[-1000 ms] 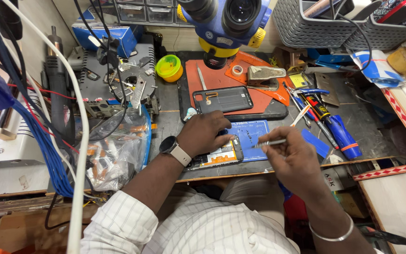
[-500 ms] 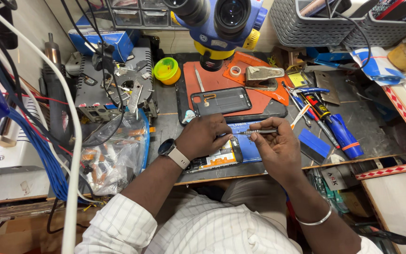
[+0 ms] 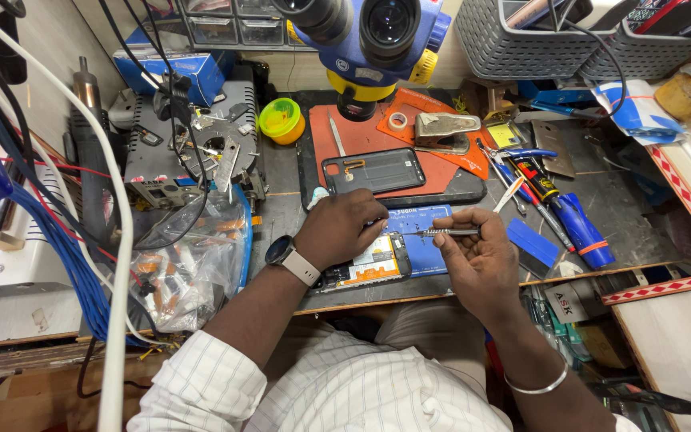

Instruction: The person repairs a smartphone at a workbench under a stereo microscope. They use a screwdriver to remove screws from the opened phone, lift out internal components, place parts on a blue mat, and continue unscrewing and handling the phone's internals with both hands.

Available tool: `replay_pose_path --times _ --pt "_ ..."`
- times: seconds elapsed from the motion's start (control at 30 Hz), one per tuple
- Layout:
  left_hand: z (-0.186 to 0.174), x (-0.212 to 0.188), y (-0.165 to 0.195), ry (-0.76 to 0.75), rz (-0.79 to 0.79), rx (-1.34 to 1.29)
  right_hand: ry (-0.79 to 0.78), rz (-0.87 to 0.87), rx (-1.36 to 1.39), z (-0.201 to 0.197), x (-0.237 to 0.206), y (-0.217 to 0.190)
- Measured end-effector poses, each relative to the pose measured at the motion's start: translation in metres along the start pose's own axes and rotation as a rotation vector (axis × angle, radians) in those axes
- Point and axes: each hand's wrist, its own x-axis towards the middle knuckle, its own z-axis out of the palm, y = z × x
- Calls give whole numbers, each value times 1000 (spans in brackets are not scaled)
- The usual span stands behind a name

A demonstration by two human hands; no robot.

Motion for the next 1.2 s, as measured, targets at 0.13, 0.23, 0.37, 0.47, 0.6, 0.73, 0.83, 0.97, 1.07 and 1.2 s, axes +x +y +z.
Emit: replay_pose_path --times 0.13,0.23,0.37,0.47,0.6,0.73,0.83,0.97,1.07,1.2 --pt "-20 -3 17 97 42 -42 17 -16 -63 -4 -16 -13" --pt "-54 -14 33 145 20 -142 20 -6 -53 -6 -27 -24" --pt "-90 -55 63 73 -304 -86 -17 37 -55 -7 -34 -37" --pt "-98 -90 82 57 -330 -75 -108 -5 -43 4 -37 -49" --pt "-100 -115 79 70 -191 15 -232 -57 -235 44 -26 -73" --pt "-104 -124 55 102 -166 121 -328 -203 -325 94 2 -85" --pt "-106 -140 52 70 -258 92 -349 -232 -340 109 -6 -92" --pt "-97 -146 46 116 -199 100 -351 -269 -369 108 -7 -82" --pt "-82 -139 46 117 -199 97 -371 -270 -372 97 -5 -75" --pt "-78 -126 43 124 -202 100 -406 -247 -386 92 10 -75"
